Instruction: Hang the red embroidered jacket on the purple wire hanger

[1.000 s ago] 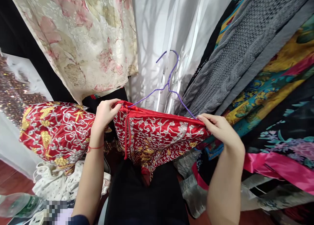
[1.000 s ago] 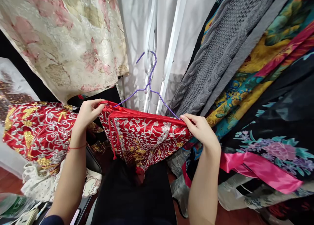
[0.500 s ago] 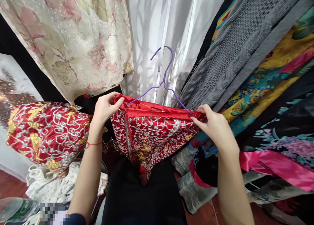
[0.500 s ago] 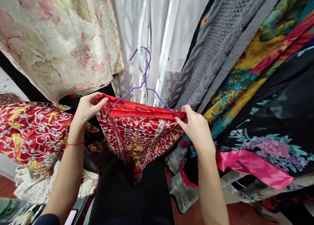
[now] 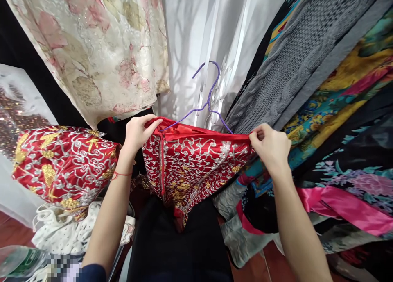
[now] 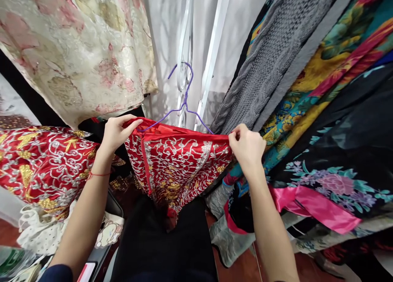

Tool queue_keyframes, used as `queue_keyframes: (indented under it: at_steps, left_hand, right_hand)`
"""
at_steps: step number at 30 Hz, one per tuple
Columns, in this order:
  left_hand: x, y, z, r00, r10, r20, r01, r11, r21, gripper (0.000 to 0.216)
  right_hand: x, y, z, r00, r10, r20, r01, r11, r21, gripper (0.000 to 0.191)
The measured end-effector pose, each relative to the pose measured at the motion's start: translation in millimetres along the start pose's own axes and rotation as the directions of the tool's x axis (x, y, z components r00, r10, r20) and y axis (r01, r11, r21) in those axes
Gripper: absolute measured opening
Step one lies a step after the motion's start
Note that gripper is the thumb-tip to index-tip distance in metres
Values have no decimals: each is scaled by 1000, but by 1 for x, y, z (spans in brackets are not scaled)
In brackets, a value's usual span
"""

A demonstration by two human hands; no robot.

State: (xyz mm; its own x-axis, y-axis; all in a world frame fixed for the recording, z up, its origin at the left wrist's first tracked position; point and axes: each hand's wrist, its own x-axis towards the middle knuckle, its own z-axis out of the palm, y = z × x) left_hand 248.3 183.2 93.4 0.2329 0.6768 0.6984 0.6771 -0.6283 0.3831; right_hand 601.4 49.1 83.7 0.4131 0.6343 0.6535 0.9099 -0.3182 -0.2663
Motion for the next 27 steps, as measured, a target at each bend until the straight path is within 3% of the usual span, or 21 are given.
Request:
queue_keyframes:
  at_steps: [3,6,9,11,14,17,21,23,27]
  left_hand:
    - [11,4,9,995,-2,-98,-15,985,-172,35]
    - [20,11,22,954,-145,-262,61,952,-301,34]
    - [24,8,31,906,-292,-308,158,906,-392,34]
    - [23,0,31,924,-312,-222,203,890,-409,33]
    - [18,-12,24,965,-261,-33,233,904,-359,27]
    - [11,-16,15,982,-186,15,180,924,-338,25]
    - [4,-10,7,1000,-14,-6,12,941,-337,27]
    - [5,-10,1,995,78,61,-61,968,-244,28]
    - [12,-23,-19,949,164,269,-140,984,-108,35]
  right_hand:
    - [22,14,5,988,129,-88,-91,935,344,10]
    - [34,17,8,956,228,-186,-68,786,615,14]
    - [31,10,13,915,275,-295,1,731,683,20]
    - [24,8,17,912,245,-329,32,758,652,18]
    - [15,13,18,970,112,-215,48,782,621,11]
    - [9,20,6,985,-151,-80,169,796,582,19]
    - [10,22,-15,842,-539,20,469,749,468,24]
    - [15,24,-20,800,-593,94,530,771,354,27]
    - [32,38,-18,781,-594,194,564,804,188,37]
